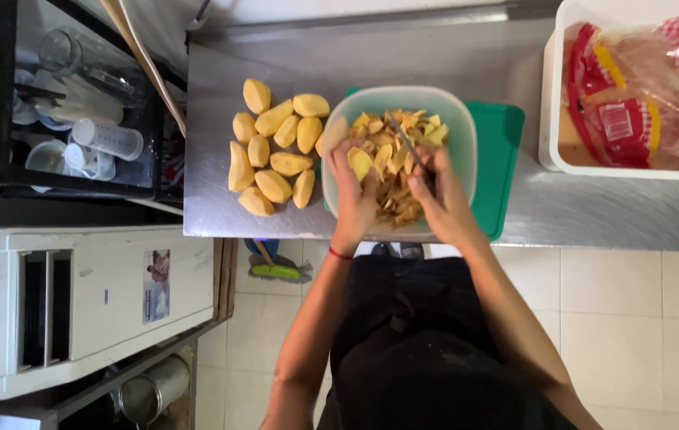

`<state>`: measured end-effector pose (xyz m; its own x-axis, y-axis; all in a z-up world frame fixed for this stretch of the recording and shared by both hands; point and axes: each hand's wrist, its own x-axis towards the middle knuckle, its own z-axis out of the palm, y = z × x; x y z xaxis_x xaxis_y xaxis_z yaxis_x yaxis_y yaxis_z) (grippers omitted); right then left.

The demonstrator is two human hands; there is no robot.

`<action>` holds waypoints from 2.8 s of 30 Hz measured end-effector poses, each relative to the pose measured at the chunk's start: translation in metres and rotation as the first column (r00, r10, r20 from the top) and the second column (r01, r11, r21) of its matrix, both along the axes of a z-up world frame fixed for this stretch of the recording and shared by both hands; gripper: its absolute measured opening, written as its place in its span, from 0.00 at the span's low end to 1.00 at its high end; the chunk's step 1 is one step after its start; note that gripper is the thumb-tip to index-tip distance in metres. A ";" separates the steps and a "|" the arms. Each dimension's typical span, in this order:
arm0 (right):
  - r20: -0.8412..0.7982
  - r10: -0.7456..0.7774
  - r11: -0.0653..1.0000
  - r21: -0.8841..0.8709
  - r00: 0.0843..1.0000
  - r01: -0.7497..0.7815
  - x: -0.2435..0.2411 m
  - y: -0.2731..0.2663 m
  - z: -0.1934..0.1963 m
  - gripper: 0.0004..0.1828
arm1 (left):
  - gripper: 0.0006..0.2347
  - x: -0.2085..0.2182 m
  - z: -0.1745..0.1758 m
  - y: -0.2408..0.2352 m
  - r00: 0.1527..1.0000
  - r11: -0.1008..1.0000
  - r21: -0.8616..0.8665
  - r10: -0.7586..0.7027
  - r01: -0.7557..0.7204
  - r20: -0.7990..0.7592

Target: The person peels potatoes using a knife over a green cutting board, placing the peels into a plastic container. They then transfer the peeled potatoes into a bowl, wash them under running water in a sink, and finally use a mandoline slicer to cut the potatoes.

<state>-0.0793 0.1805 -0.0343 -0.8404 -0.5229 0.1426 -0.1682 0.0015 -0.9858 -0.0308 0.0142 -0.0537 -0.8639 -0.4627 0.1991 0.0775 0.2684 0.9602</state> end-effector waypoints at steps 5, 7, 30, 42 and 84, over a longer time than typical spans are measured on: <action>-0.051 0.006 0.988 0.152 0.999 0.002 -0.020 0.013 0.025 0.22 | 0.17 -0.002 0.023 0.001 0.987 0.973 -0.217 0.047 -0.081 -0.157; -0.084 0.002 0.988 0.153 0.996 0.011 -0.025 0.015 0.029 0.20 | 0.14 -0.002 0.038 0.005 0.984 0.942 -0.305 0.096 -0.138 -0.149; -0.094 -0.174 0.947 0.256 0.980 0.193 -0.054 0.089 -0.045 0.24 | 0.10 -0.033 -0.090 -0.179 0.941 0.273 -0.953 0.267 0.132 0.206; 0.359 -0.480 0.832 0.474 0.801 0.287 -0.063 0.021 0.020 0.27 | 0.66 -0.057 -0.020 -0.011 0.769 0.464 -0.662 -0.067 0.588 0.635; 0.101 -0.608 0.794 0.055 0.788 0.606 -0.072 0.043 -0.096 0.38 | 0.34 -0.103 -0.056 0.018 0.456 -0.194 -0.611 -0.504 0.768 0.734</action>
<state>-0.1510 0.2240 -0.1300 -0.9947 0.0985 0.0286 -0.0201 0.0857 -0.9961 -0.1340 0.0326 -0.1099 -0.6598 0.6924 -0.2919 0.6735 0.7172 0.1790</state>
